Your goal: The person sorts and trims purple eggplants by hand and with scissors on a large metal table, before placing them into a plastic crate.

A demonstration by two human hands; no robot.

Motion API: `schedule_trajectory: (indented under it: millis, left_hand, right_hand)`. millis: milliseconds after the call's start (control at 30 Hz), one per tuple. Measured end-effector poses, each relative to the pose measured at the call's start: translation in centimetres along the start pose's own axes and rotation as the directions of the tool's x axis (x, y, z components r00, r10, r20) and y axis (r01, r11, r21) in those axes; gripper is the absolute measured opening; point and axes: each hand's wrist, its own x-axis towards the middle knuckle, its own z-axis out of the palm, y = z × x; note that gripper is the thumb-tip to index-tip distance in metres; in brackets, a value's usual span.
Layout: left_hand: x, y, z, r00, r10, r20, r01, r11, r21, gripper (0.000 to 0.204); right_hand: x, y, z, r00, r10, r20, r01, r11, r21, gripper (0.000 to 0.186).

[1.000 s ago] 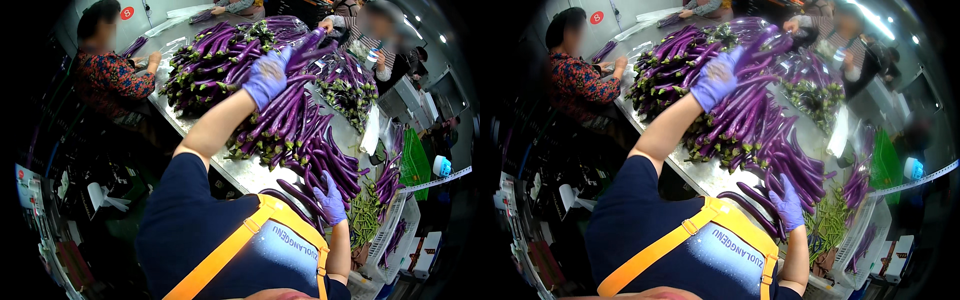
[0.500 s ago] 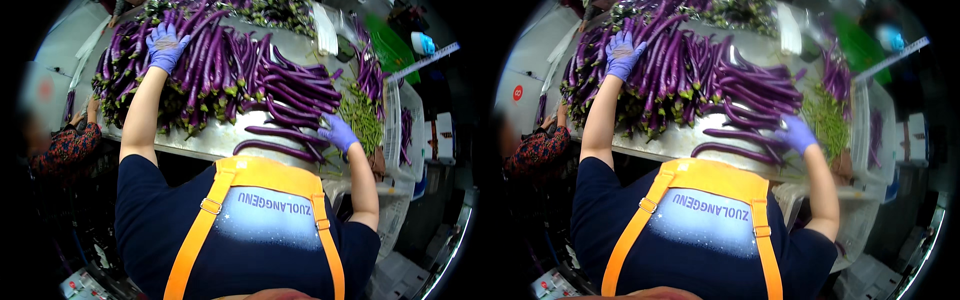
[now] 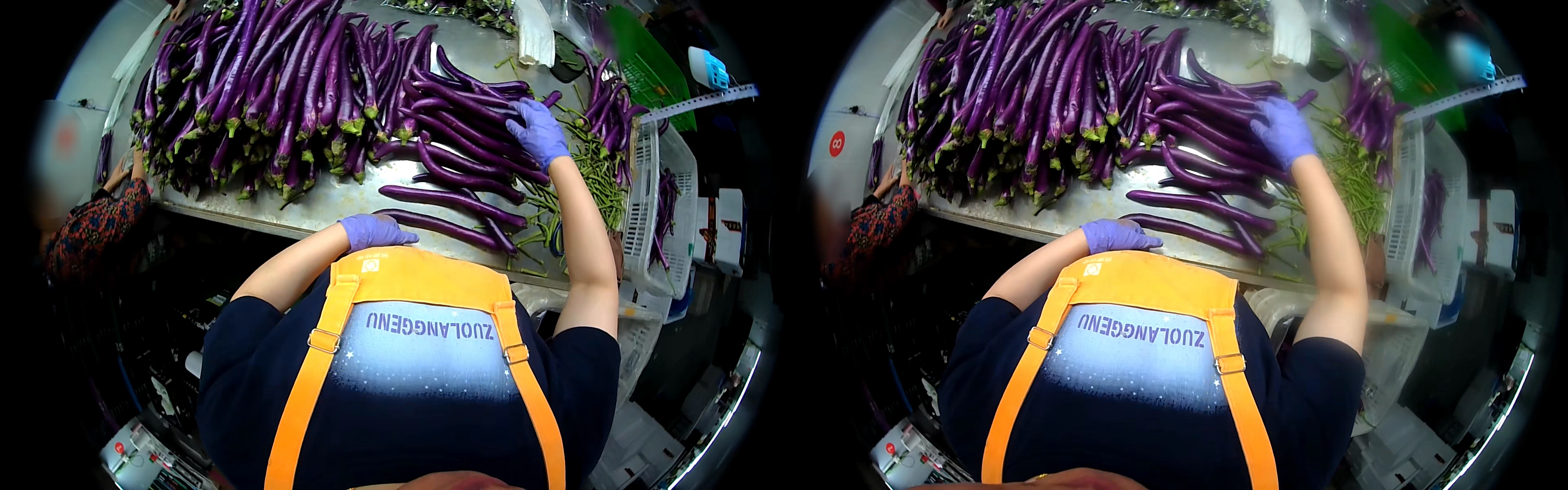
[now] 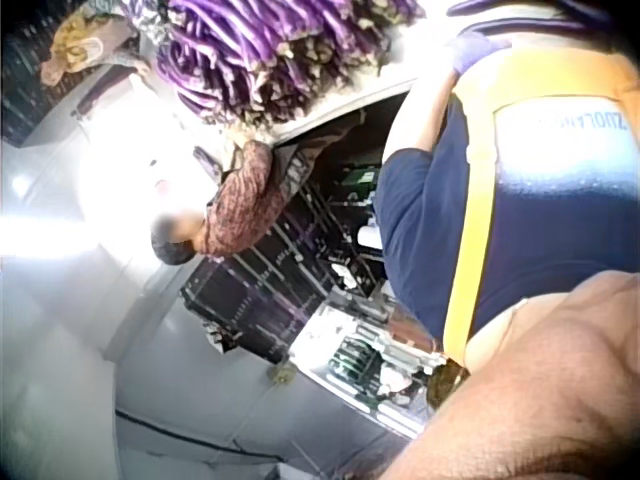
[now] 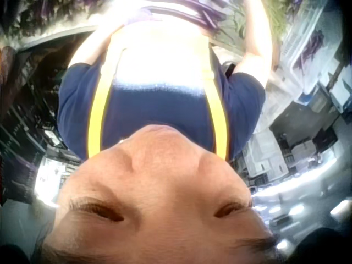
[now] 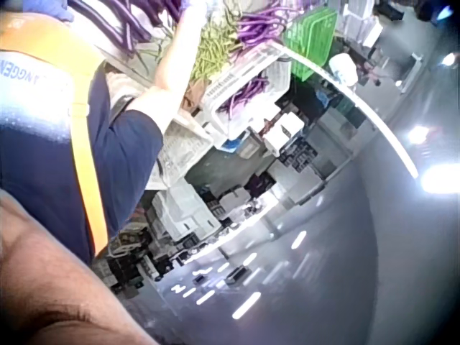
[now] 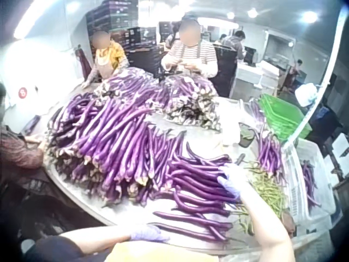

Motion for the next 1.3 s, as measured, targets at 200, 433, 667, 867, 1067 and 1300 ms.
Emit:
schedule_trajectory:
  millis: [200,433,667,867,1067,1300]
  left_hand:
    - [2.8,6.5,-5.6,0.789,-0.561,0.251,0.373,0.113,-0.921,0.041]
    - [9.0,4.1,-6.2,0.742,-0.668,0.046,0.125,0.071,-0.990,0.079]
    - [9.2,2.4,-5.1,0.767,-0.634,0.098,0.052,-0.090,-0.995,0.064]
    - [9.4,1.8,-4.8,0.731,-0.676,0.094,0.031,-0.105,-0.994,0.047]
    - [9.3,1.3,-5.2,0.748,-0.650,0.132,0.054,-0.139,-0.989,0.044]
    - [9.4,0.4,-5.3,0.806,-0.569,0.162,0.049,-0.209,-0.977,0.040]
  right_hand:
    - [3.2,2.6,3.7,0.980,0.092,0.178,-0.113,0.988,0.110,0.064]
    - [2.6,2.7,2.0,0.907,0.133,0.399,-0.284,0.893,0.348,0.060]
    - [6.7,0.5,1.7,0.978,-0.047,0.204,-0.041,0.911,0.410,0.040]
    - [5.3,-12.0,4.5,0.932,-0.336,0.138,0.286,0.913,0.291,0.035]
    - [8.0,-16.5,8.9,0.933,-0.039,0.358,0.032,0.999,0.026,0.023]
    - [6.1,-15.6,6.0,0.886,0.001,0.463,-0.196,0.907,0.374,0.032]
